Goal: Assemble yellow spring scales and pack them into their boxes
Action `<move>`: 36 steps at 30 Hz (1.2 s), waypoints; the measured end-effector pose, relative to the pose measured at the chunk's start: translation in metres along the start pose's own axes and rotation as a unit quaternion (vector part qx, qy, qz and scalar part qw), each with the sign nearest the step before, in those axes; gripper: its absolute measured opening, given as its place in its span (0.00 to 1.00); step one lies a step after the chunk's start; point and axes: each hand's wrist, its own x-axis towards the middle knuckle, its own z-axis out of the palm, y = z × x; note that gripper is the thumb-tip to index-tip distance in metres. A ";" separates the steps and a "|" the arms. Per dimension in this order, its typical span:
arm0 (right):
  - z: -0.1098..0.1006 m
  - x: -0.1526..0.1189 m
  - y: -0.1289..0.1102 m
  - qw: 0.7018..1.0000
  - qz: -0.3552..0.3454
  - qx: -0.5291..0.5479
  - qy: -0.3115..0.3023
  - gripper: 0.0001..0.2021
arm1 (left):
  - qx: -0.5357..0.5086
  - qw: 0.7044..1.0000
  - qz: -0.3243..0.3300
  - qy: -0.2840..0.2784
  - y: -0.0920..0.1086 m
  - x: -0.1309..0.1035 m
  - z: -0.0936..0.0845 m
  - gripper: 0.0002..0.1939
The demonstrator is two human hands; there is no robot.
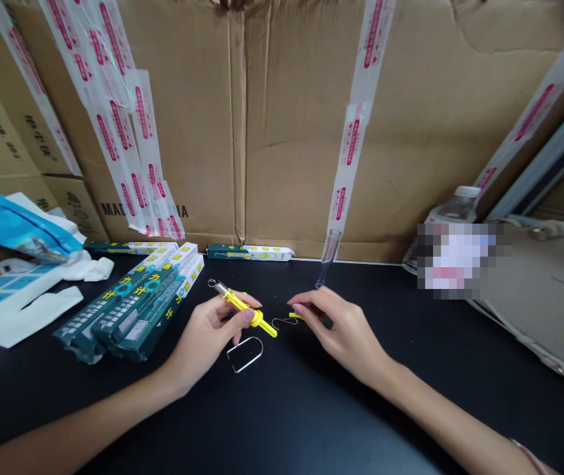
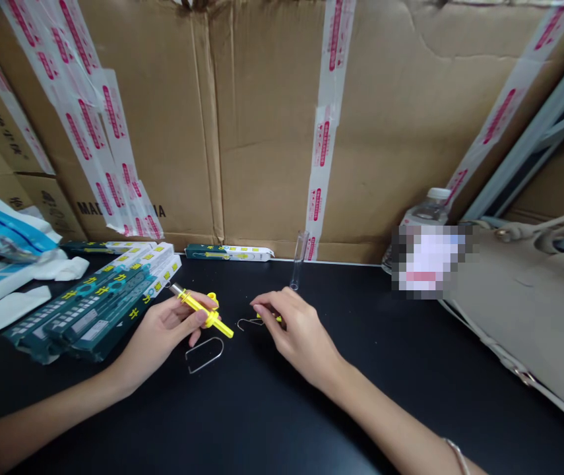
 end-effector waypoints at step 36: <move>0.026 -0.015 -0.024 0.996 -0.045 0.068 -0.028 0.05 | -0.042 0.997 -0.045 -0.034 -0.007 0.000 0.003 0.17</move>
